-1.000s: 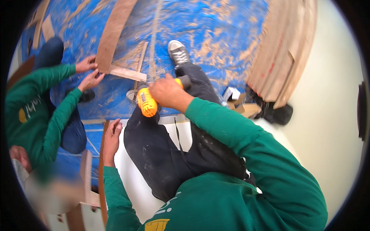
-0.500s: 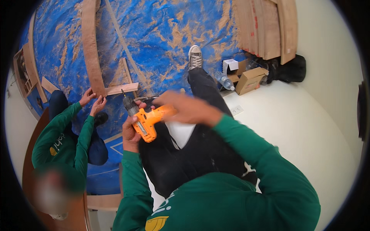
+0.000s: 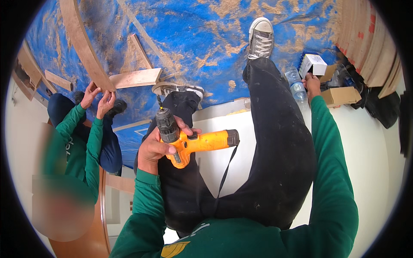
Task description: The person uses a cordless drill to fasten wooden planks to the floor while kneeling. After securing the planks, the person sweeps the floor with a broom to clear debris.
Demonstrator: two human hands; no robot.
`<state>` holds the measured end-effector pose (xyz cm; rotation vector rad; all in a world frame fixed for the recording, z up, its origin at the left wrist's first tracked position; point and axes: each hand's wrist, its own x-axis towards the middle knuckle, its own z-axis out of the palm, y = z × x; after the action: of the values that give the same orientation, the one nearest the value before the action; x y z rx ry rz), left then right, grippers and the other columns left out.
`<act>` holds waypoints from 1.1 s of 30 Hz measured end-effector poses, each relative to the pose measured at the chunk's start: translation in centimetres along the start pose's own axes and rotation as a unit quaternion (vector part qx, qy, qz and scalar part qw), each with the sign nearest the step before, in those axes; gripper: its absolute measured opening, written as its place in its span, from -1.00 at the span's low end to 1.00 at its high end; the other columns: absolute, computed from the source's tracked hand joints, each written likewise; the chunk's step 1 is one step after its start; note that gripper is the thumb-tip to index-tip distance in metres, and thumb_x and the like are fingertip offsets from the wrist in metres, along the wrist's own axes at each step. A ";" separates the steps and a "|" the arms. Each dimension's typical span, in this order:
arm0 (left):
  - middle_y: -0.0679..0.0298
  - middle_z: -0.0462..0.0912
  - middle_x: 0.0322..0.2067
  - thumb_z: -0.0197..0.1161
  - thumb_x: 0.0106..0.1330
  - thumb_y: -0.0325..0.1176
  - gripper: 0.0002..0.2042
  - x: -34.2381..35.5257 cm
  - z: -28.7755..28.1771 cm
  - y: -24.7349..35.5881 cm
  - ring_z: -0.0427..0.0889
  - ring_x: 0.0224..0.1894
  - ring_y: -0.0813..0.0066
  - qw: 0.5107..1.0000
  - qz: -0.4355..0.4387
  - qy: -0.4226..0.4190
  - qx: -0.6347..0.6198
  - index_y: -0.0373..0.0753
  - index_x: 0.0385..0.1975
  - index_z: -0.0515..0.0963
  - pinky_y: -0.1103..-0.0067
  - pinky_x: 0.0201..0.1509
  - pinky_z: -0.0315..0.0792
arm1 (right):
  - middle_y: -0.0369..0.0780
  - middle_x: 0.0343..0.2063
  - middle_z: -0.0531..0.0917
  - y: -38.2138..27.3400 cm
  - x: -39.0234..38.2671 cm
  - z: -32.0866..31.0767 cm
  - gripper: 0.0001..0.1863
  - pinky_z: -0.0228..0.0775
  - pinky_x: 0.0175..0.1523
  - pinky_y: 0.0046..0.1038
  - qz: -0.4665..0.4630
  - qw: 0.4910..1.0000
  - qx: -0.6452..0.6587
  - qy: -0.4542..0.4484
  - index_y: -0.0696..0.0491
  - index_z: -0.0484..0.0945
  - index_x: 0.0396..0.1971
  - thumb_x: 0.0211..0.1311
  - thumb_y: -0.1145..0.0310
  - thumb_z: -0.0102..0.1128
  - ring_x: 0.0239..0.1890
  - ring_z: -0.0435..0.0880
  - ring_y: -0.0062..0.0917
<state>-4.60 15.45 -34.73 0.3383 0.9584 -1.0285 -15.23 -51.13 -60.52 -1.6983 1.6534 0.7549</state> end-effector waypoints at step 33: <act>0.11 0.69 0.09 0.56 -0.06 -0.38 -0.33 1.3 2.1 -1.2 0.60 0.27 0.19 0.991 0.067 -0.102 0.048 -0.26 0.16 0.54 0.27 0.47 0.33 | -0.48 -0.71 0.33 -2.6 0.2 -4.7 -0.65 0.02 -0.66 -0.48 0.053 0.992 -0.089 -0.066 -0.18 0.40 -0.57 0.49 0.10 -0.02 -0.76 0.24 -0.65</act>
<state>-4.30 12.82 -34.36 0.3643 0.6941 -0.9680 -12.76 -54.95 -57.60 -1.6503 1.6337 1.0711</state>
